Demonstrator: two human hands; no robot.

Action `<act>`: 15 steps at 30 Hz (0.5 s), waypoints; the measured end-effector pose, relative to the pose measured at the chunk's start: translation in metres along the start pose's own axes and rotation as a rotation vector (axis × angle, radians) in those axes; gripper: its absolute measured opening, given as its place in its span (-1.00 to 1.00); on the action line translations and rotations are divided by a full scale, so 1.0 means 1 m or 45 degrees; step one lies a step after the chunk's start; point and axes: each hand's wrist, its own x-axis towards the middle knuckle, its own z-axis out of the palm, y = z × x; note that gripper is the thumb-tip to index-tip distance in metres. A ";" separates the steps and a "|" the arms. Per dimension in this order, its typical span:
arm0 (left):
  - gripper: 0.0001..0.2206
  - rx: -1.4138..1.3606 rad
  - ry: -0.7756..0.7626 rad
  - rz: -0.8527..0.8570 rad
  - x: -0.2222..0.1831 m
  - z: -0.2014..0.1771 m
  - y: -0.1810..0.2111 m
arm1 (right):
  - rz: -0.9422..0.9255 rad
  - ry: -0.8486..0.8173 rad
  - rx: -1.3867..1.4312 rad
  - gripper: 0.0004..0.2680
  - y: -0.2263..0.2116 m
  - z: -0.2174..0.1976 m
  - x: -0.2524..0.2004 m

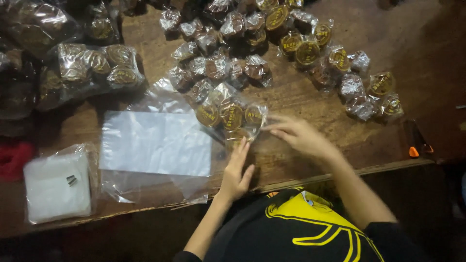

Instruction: Packing individually wrapped bread rolls into larger plastic bags and sealing them with a manual tool.

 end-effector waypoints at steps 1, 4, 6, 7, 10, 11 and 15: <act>-0.47 0.002 0.004 0.003 0.005 0.000 0.000 | -0.005 0.000 -0.002 -0.79 -0.030 -0.021 0.002; -0.53 0.034 0.224 0.124 0.033 -0.015 0.008 | -0.337 -0.143 -0.575 -0.83 -0.115 -0.075 0.004; -0.22 0.161 0.517 -0.006 0.065 -0.034 0.030 | -0.822 -0.214 -0.864 -0.81 -0.163 -0.100 -0.004; -0.22 0.157 0.515 -0.004 0.078 -0.040 0.026 | -0.818 -0.213 -0.867 -0.81 -0.173 -0.097 -0.010; -0.13 -0.026 0.290 0.257 0.104 -0.043 0.018 | -0.936 -0.234 -1.152 -0.76 -0.187 -0.093 -0.027; -0.24 -0.105 0.125 -0.053 0.101 -0.035 0.020 | -1.006 -0.141 -1.105 -0.79 -0.183 -0.094 -0.033; -0.42 -0.486 -0.050 0.126 0.089 -0.013 0.038 | -0.954 0.444 -0.414 -0.90 -0.139 -0.098 -0.068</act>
